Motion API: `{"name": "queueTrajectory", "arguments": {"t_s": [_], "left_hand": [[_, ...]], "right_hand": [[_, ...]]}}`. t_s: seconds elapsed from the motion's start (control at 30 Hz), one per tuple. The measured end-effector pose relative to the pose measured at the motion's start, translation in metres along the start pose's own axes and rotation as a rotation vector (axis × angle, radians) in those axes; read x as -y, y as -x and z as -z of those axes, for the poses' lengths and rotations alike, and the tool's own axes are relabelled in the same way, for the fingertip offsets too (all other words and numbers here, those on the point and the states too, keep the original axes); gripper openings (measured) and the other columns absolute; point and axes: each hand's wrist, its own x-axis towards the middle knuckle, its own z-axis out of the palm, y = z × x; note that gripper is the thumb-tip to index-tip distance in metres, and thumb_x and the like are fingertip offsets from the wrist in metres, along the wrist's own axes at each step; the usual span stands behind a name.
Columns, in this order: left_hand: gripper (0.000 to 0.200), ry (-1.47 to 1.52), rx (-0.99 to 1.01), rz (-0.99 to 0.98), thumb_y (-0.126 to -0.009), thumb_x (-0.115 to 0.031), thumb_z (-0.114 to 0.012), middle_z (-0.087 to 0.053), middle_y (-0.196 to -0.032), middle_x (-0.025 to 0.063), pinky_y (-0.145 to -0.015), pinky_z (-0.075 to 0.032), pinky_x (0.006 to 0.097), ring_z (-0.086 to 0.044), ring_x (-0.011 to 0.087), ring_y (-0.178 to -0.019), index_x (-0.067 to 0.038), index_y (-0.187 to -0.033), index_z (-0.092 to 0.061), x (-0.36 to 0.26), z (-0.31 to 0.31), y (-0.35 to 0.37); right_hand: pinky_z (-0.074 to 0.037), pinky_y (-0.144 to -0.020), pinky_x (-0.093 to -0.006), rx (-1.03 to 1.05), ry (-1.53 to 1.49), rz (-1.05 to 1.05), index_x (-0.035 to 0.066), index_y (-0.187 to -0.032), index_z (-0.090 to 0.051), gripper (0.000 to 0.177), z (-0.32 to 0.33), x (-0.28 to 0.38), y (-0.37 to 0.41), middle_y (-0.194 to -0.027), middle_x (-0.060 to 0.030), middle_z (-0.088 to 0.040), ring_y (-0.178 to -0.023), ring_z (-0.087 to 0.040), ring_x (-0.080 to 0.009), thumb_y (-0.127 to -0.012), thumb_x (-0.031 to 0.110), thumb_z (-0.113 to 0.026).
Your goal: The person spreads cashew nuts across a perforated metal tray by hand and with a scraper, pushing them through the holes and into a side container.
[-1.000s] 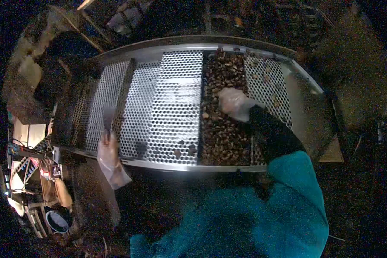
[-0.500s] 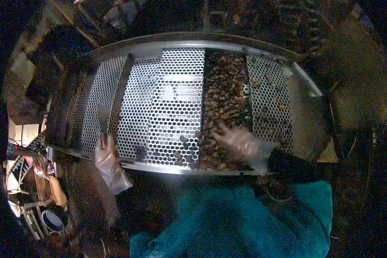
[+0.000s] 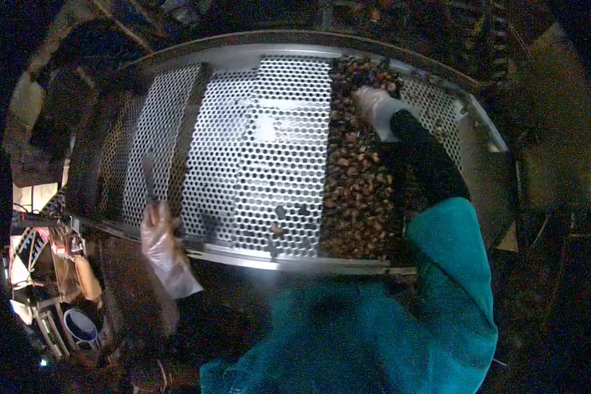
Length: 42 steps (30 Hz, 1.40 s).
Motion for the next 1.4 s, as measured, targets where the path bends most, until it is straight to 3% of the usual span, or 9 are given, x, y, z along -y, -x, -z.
{"name": "queueTrajectory", "arguments": {"t_s": [0.17, 0.43, 0.53, 0.7, 0.87, 0.97, 1.2, 1.27, 1.4], "left_hand": [[0.027, 0.470, -0.030, -0.011, -0.104, -0.013, -0.057, -0.074, -0.103, 0.0102, -0.040, -0.055, 0.0187, -0.069, 0.0087, -0.065, -0.004, -0.128, -0.066, -0.022, 0.008, -0.019], [0.031, -0.057, -0.078, 0.264, -0.108, -0.024, -0.052, -0.075, -0.112, 0.0126, -0.038, -0.049, 0.0140, -0.066, 0.0061, -0.059, -0.008, -0.133, -0.063, -0.086, -0.027, 0.018], [0.032, -0.089, 0.036, -0.103, -0.106, -0.028, -0.057, -0.075, -0.113, 0.0106, -0.040, -0.048, 0.0140, -0.065, 0.0052, -0.059, -0.010, -0.130, -0.065, 0.004, -0.029, 0.002], [0.036, 0.228, -0.016, -0.183, -0.101, -0.031, -0.066, -0.077, -0.101, 0.0065, -0.041, -0.047, 0.0142, -0.070, 0.0036, -0.069, -0.008, -0.129, -0.068, -0.016, -0.025, -0.014], [0.043, -0.294, -0.025, -0.369, -0.098, -0.030, -0.070, -0.076, -0.106, 0.0082, -0.044, -0.049, 0.0151, -0.071, 0.0032, -0.075, -0.011, -0.136, -0.064, 0.002, -0.020, -0.031], [0.041, 0.110, 0.030, 0.096, -0.100, -0.025, -0.068, -0.074, -0.101, 0.0068, -0.043, -0.050, 0.0177, -0.064, 0.0025, -0.064, -0.012, -0.138, -0.063, -0.076, -0.020, -0.028], [0.038, 0.004, -0.195, -0.082, -0.101, -0.027, -0.065, -0.076, -0.108, 0.0093, -0.047, -0.054, 0.0234, -0.067, 0.0085, -0.073, -0.014, -0.137, -0.063, -0.053, -0.036, 0.012], [0.046, 0.012, -0.068, 0.087, -0.098, -0.033, -0.069, -0.075, -0.111, 0.0085, -0.056, -0.056, 0.0192, -0.068, 0.0091, -0.074, -0.016, -0.140, -0.061, -0.058, -0.018, -0.002], [0.047, -0.217, -0.089, -0.040, -0.097, -0.035, -0.071, -0.074, -0.110, 0.0076, -0.056, -0.054, 0.0184, -0.068, 0.0085, -0.075, -0.015, -0.139, -0.062, -0.066, -0.024, 0.015]], "right_hand": [[-0.054, -0.086, -0.0342, 0.099, -0.406, -0.214, 0.002, -0.118, -0.059, 0.033, 0.026, 0.032, -0.028, -0.104, -0.0092, -0.063, -0.089, -0.062, -0.0202, -0.093, 0.023, -0.067], [-0.060, -0.066, -0.0289, 0.068, -0.559, 0.181, 0.000, -0.112, -0.067, 0.023, 0.033, 0.124, 0.100, -0.089, -0.0085, -0.068, -0.070, -0.064, -0.0163, -0.094, 0.016, -0.068], [-0.057, -0.060, -0.0290, 0.207, -0.928, 0.156, 0.000, -0.098, -0.068, 0.016, 0.140, 0.147, 0.125, -0.085, -0.0064, -0.066, -0.067, -0.062, -0.0145, -0.091, 0.015, -0.070], [-0.056, -0.066, -0.0303, 0.533, -1.701, 0.207, 0.002, -0.095, -0.067, 0.018, 0.040, 0.129, 0.147, -0.086, -0.0070, -0.065, -0.073, -0.062, -0.0152, -0.096, 0.020, -0.064], [-0.053, -0.076, -0.0360, 0.319, -1.201, 0.098, 0.005, -0.112, -0.061, 0.022, 0.097, 0.089, 0.149, -0.101, -0.0101, -0.060, -0.087, -0.059, -0.0214, -0.099, 0.023, -0.060], [-0.047, -0.090, -0.0426, 0.149, -0.815, 0.063, 0.009, -0.126, -0.052, 0.038, 0.165, 0.101, 0.160, -0.120, -0.0132, -0.050, -0.105, -0.051, -0.0257, -0.099, 0.034, -0.059], [-0.033, -0.121, -0.0579, 0.116, -0.665, 0.314, 0.016, -0.159, -0.032, 0.078, 0.227, 0.205, 0.089, -0.165, -0.0204, -0.027, -0.148, -0.034, -0.0356, -0.099, 0.059, -0.056], [-0.042, -0.105, -0.0483, 0.025, -0.622, 0.356, 0.012, -0.143, -0.043, 0.061, 0.212, 0.237, 0.064, -0.146, -0.0164, -0.040, -0.129, -0.045, -0.0294, -0.097, 0.049, -0.059], [-0.061, -0.074, -0.0292, -0.366, -2.353, 0.877, 0.005, -0.111, -0.063, 0.028, 0.134, 0.208, 0.032, -0.107, -0.0085, -0.065, -0.090, -0.065, -0.0168, -0.095, 0.028, -0.065]]}}
